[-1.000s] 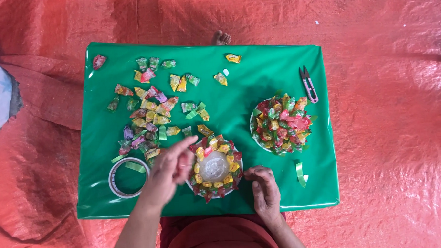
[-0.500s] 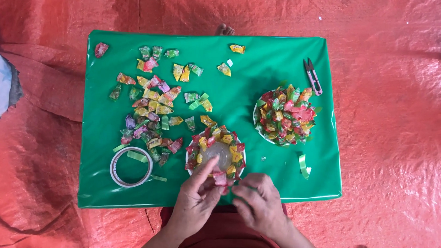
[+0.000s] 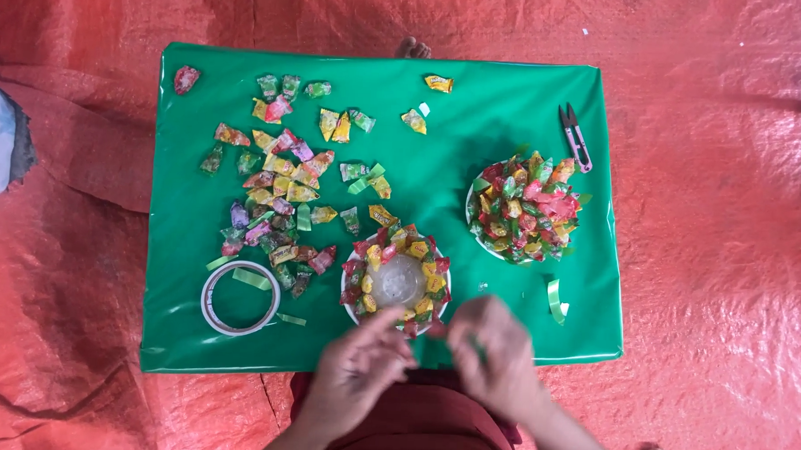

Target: Assembling a decorative candy tower by sticking individual wrapped candies onto a base using adhesive tape.

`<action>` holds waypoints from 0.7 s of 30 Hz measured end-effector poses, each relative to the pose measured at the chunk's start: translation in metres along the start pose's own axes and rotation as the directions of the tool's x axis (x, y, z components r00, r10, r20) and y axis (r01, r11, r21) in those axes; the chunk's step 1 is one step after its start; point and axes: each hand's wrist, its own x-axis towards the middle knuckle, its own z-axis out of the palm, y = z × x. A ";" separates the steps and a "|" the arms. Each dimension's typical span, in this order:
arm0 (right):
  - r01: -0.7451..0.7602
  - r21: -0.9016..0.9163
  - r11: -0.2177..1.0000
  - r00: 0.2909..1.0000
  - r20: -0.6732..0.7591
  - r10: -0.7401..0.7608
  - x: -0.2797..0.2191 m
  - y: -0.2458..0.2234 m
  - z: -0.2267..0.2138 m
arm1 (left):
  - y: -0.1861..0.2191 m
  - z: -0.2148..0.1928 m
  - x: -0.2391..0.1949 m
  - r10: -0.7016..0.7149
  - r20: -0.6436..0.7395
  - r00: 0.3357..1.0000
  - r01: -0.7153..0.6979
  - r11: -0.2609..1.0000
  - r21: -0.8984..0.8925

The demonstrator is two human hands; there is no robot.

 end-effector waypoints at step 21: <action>-0.174 -0.382 0.908 0.969 0.100 0.227 0.070 0.038 0.042 | 0.025 -0.051 -0.022 0.221 -0.340 0.914 -0.164 0.968 0.190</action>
